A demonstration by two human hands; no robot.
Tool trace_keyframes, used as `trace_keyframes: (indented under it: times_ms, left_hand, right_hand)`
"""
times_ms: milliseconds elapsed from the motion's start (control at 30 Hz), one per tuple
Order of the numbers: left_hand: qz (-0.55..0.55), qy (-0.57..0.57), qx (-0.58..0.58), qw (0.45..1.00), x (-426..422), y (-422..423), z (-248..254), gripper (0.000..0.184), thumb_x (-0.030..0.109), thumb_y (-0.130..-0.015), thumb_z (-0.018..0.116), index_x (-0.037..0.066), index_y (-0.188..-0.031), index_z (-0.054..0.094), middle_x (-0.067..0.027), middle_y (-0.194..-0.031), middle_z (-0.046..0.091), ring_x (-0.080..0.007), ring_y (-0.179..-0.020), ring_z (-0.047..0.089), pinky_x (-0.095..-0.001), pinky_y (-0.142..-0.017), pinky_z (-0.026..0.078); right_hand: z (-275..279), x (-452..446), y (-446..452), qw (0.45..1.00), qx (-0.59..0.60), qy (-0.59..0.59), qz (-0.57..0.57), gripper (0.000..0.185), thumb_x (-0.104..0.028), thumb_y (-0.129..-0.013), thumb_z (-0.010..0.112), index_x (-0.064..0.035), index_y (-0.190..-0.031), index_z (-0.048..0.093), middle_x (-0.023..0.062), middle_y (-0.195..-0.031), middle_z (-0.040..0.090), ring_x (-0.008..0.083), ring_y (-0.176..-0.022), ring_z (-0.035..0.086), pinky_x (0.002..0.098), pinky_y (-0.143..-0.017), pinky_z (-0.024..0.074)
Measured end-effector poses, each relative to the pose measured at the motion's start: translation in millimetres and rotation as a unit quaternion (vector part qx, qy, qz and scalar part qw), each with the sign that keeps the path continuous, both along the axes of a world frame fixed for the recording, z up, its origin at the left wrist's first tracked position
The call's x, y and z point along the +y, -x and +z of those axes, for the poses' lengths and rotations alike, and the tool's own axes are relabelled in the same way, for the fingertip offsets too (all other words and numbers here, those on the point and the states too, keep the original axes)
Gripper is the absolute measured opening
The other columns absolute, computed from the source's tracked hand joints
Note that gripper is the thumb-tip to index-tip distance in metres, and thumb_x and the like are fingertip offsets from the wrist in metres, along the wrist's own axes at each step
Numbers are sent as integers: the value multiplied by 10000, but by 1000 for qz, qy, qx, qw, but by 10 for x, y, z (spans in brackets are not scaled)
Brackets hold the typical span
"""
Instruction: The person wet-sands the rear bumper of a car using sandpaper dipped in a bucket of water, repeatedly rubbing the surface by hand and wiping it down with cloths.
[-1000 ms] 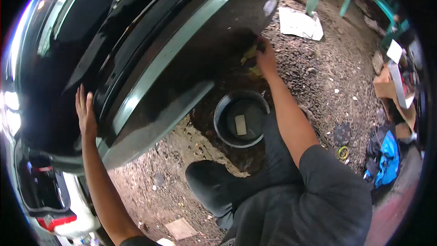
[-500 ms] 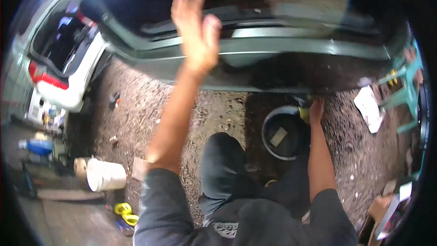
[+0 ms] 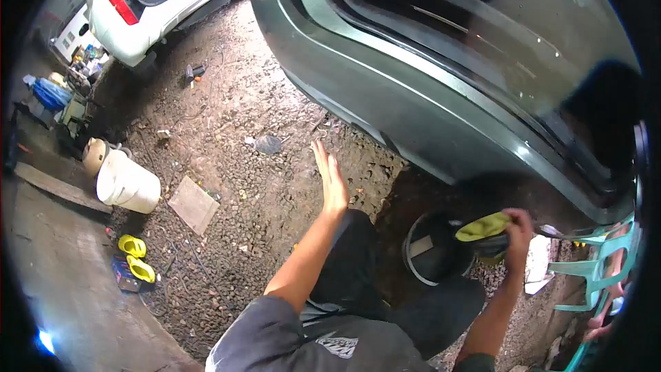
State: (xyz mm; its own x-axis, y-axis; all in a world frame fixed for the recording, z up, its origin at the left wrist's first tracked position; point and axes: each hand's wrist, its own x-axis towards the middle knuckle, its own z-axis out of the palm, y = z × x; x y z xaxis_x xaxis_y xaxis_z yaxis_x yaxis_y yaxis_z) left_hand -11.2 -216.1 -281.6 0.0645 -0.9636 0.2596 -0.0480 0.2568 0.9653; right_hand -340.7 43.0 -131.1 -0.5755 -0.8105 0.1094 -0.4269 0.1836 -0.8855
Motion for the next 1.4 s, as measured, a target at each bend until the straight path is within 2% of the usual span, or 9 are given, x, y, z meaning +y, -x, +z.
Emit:
trace_keyframes:
  times_ms: [200,267,367,467,633,800,1033,1133,1400]
  left_hand:
    - [65,9,25,998,-896,246,693,746,493,-1060,233,-40,-1560,82,-217,-1647,-44,-310,-1533,-56,-397,-1233,-17]
    - [66,-3,86,994,-1280,427,761,771,503,-1057,237,-52,-1555,45,-229,-1642,-63,-322,-1531,-63,-403,-1232,-29]
    - [144,-2,55,988,-1639,614,792,782,496,-1059,230,-59,-1548,-23,-259,-1631,-63,-333,-1530,-56,-410,-1233,-35]
    - [154,31,169,973,-2362,324,588,787,517,-1058,217,-76,-1545,44,-231,-1642,-33,-315,-1533,-23,-398,-1235,-13]
    - [75,42,248,965,-3902,-392,181,819,572,-1043,241,-66,-1546,133,-215,-1640,102,-293,-1527,83,-375,-1235,66]
    - [17,25,340,940,-3619,-376,513,809,559,-1045,263,-67,-1543,143,-224,-1626,163,-313,-1509,170,-377,-1224,127]
    - [158,73,191,966,-3066,-37,575,779,521,-1061,217,-90,-1537,132,-222,-1638,110,-298,-1526,108,-376,-1233,81]
    - [193,50,127,972,-2663,147,675,795,545,-1053,185,-82,-1539,135,-236,-1636,92,-309,-1531,71,-390,-1239,42]
    - [202,49,80,975,-2100,473,755,783,532,-1054,170,-62,-1552,56,-235,-1642,28,-325,-1533,17,-420,-1236,0]
  right_hand:
    - [1622,-1250,-288,922,288,251,57,333,-141,-917,464,12,-1162,630,93,-1169,627,184,-1150,536,315,-1039,372]
    - [1676,-1884,-118,966,51,246,60,325,-108,-924,446,20,-1163,624,77,-1147,621,166,-1117,539,297,-1019,373]
    - [1510,-2436,35,968,140,206,41,316,-114,-929,445,1,-1156,632,67,-1079,632,154,-1055,569,284,-965,414]
    - [1534,-2478,75,977,-77,194,37,327,-123,-928,439,5,-1173,614,84,-1102,630,162,-1061,587,282,-958,438]
    - [1471,-2500,64,966,94,239,33,314,-101,-891,426,-3,-1128,607,87,-1014,640,151,-887,630,282,-790,512]
    - [1506,-2508,9,973,7,230,1,314,-106,-882,431,-1,-1120,607,82,-996,634,138,-861,621,274,-772,508]
    - [1488,-2530,-4,972,3,234,-17,319,-113,-881,437,-1,-1126,608,85,-1017,627,131,-849,613,270,-768,504]
    - [1472,-2513,84,976,-19,219,8,321,-110,-916,421,20,-1142,610,81,-1103,621,158,-1030,583,278,-935,441]
    - [1476,-2514,31,971,9,239,10,309,-115,-899,438,15,-1118,613,89,-1045,630,153,-907,627,285,-813,509]
